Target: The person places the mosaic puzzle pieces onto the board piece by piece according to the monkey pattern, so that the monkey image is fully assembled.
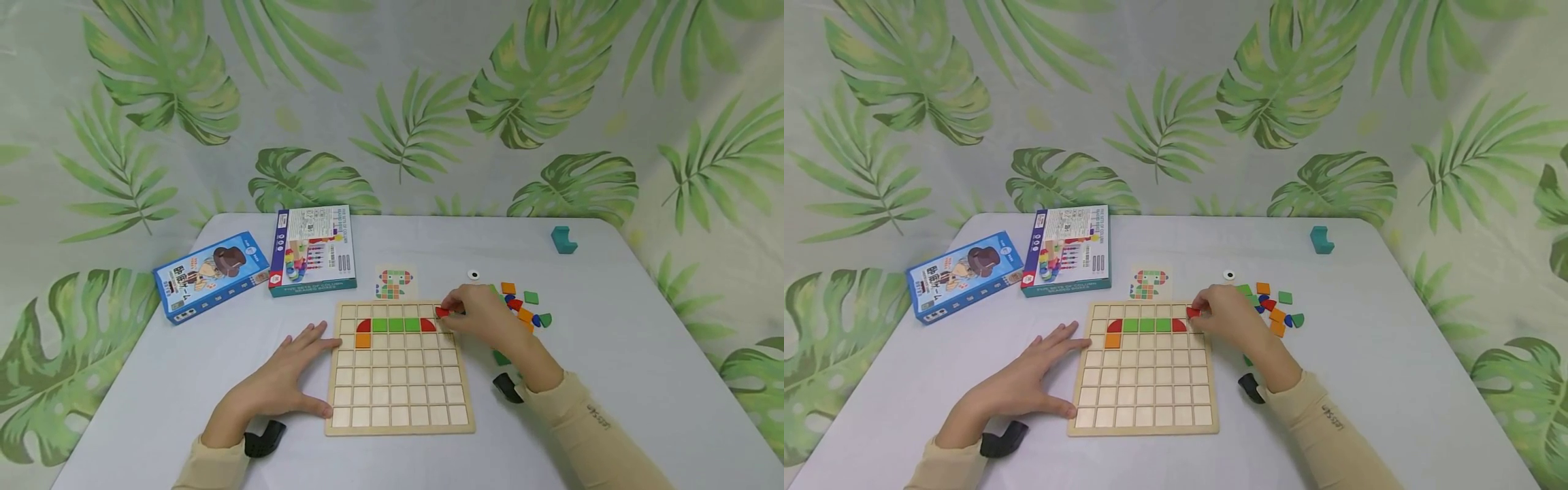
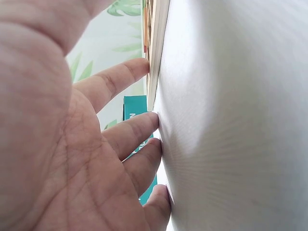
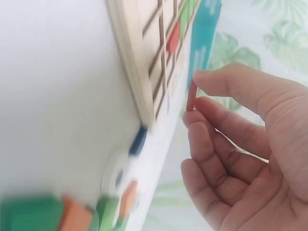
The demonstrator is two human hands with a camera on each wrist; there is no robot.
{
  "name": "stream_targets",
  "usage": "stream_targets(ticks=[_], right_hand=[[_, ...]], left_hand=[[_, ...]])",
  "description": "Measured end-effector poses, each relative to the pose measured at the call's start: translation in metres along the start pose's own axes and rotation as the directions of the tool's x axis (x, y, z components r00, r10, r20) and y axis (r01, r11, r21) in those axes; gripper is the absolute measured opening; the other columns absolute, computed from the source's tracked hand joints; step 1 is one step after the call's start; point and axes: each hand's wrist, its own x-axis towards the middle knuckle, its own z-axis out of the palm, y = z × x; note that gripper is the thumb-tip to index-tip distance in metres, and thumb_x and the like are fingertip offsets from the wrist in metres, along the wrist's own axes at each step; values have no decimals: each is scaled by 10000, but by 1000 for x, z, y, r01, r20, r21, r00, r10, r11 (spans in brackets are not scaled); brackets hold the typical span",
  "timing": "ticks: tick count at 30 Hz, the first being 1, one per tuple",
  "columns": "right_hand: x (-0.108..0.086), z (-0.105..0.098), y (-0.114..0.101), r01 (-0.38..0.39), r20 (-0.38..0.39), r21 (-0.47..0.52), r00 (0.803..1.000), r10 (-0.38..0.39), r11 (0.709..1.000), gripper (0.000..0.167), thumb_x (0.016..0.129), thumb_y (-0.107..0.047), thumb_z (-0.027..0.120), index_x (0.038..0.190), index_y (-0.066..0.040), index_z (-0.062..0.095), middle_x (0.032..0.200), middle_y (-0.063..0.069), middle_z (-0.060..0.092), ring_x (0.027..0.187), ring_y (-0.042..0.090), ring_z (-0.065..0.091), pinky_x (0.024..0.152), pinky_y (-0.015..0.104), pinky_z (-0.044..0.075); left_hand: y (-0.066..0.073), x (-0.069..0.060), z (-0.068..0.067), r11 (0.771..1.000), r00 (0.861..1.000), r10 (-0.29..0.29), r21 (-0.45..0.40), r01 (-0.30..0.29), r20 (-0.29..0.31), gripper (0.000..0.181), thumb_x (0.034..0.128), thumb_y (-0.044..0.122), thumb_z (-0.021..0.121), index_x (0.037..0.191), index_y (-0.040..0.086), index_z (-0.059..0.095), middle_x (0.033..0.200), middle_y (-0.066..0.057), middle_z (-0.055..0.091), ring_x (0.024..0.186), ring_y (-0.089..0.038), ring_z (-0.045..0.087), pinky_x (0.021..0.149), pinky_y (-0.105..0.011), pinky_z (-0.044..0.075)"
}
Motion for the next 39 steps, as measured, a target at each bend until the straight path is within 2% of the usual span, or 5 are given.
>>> stream_targets(ticks=[5,12,21,28,39], right_hand=[[0,13,-17,38,20,0,999,-38,999,183,914,-187,847,1030,-54,798,984,37,771,882,164,678,836,331,630],[1,29,-45,111,47,20,993,-112,994,168,911,-178,853,1022,-62,804,932,0,745,809,107,635,756,239,588],[4,48,-74,174,78,-1,982,-173,985,103,911,-162,838,986,-94,818,928,-9,748,813,117,607,761,245,576],[5,60,-91,227,99,-12,969,-225,974,132,915,-175,834,1013,-86,829,952,6,781,834,109,618,777,258,583],[6,73,-107,274,129,-9,954,-271,962,143,917,-166,836,1026,-74,825,893,-15,763,755,74,552,682,165,504]], left_hand=[[0,0,0,1000,1000,-8,0,8,3,1086,676,551,987,1593,217,512,1796,-146,241,1675,-444,150,1324,-729,94],[-1,0,0,1000,1000,-6,0,6,1,1086,673,548,989,1591,217,514,1795,-147,243,1674,-443,151,1323,-729,92],[-3,1,2,1000,1000,-2,2,2,-5,1086,670,559,987,1589,221,519,1794,-146,248,1672,-448,157,1322,-731,96],[-3,0,1,1000,1000,5,-3,-5,-4,1077,678,564,980,1589,222,518,1793,-150,249,1669,-456,161,1317,-739,103],[-2,0,0,1000,1000,11,-7,-11,-3,1075,681,564,979,1590,223,517,1791,-154,252,1667,-461,167,1311,-750,112]])
